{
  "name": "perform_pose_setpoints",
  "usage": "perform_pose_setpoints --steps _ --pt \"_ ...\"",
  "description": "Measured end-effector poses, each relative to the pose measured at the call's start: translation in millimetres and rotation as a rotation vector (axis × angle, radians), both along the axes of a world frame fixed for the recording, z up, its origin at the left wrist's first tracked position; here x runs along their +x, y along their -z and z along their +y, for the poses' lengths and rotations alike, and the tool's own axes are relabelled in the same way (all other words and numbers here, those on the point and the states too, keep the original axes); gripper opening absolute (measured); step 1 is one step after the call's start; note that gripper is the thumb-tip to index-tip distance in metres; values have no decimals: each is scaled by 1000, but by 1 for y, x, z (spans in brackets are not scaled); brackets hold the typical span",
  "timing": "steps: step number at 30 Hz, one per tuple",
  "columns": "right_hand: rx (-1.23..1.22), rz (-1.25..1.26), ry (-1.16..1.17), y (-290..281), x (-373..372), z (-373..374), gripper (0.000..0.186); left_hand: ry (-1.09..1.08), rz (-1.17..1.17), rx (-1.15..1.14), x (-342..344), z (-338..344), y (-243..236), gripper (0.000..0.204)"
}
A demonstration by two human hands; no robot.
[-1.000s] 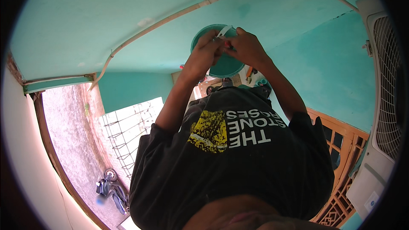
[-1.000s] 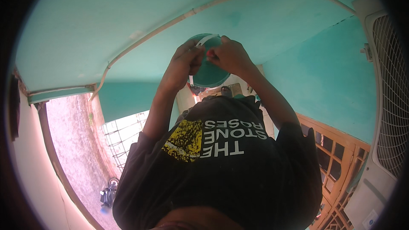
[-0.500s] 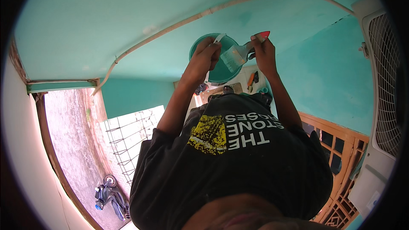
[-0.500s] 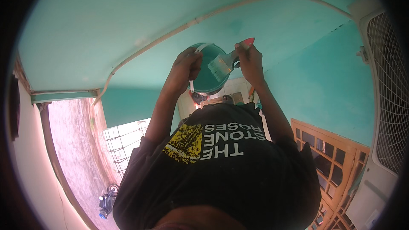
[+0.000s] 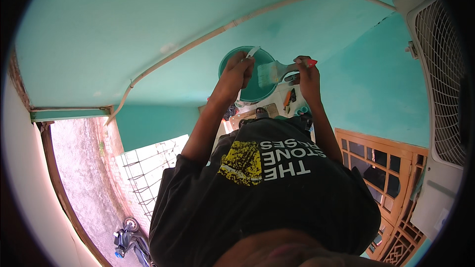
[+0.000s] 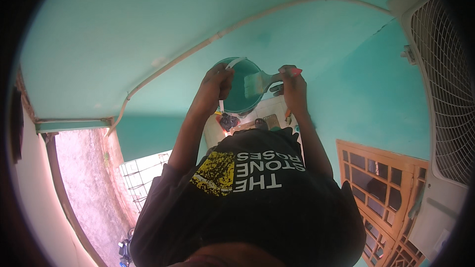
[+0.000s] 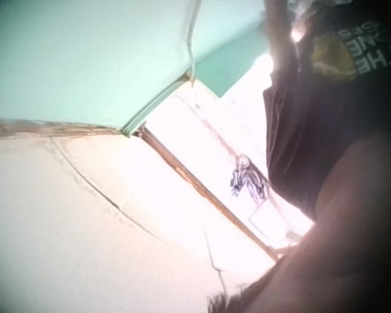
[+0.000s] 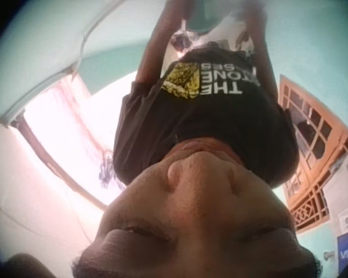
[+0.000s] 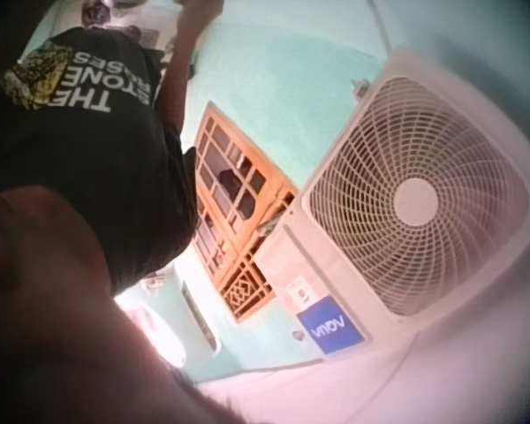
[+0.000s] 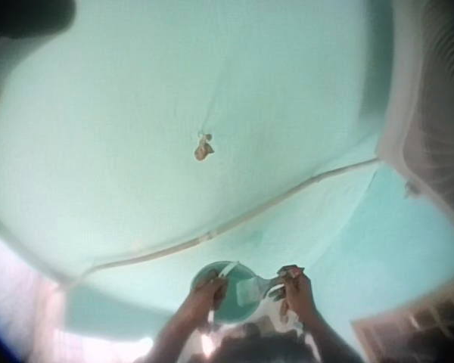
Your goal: The person paints a light green ceiling using a paintbrush and a bucket of paint. They repeatedly dip the brush into the bucket and apply paint to the ceiling surface in a small room.
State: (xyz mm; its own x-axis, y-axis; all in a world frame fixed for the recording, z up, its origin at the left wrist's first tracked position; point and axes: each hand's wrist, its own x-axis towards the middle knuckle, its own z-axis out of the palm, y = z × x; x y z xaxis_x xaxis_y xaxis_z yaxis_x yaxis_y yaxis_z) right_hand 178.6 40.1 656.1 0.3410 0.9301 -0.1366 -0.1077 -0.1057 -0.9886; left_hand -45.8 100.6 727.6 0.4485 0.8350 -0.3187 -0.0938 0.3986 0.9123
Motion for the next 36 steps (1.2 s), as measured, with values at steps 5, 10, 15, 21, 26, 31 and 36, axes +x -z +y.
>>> perform_pose_setpoints --steps 5,10,15,21,26,31,36 --pt "73 60 32 21 -8 -7 25 -19 -4 -20 6 -11 0 16" --pt "102 -18 -53 36 -16 -2 18 -2 17 -11 18 -15 4 14" --pt "77 113 -47 22 -29 -4 19 -11 -15 -66 16 -18 11 14" --pt "51 295 -92 5 -51 -9 19 -21 5 -68 16 -30 -3 16" --pt "203 -164 -98 1 -61 -13 17 -42 1 -27 10 -34 -17 16" --pt "94 40 -231 -6 -69 -9 18 4 -27 -17 0 -31 -13 16" --pt "71 -16 -213 -14 -76 -10 19 -29 20 -54 -4 -37 -25 17"
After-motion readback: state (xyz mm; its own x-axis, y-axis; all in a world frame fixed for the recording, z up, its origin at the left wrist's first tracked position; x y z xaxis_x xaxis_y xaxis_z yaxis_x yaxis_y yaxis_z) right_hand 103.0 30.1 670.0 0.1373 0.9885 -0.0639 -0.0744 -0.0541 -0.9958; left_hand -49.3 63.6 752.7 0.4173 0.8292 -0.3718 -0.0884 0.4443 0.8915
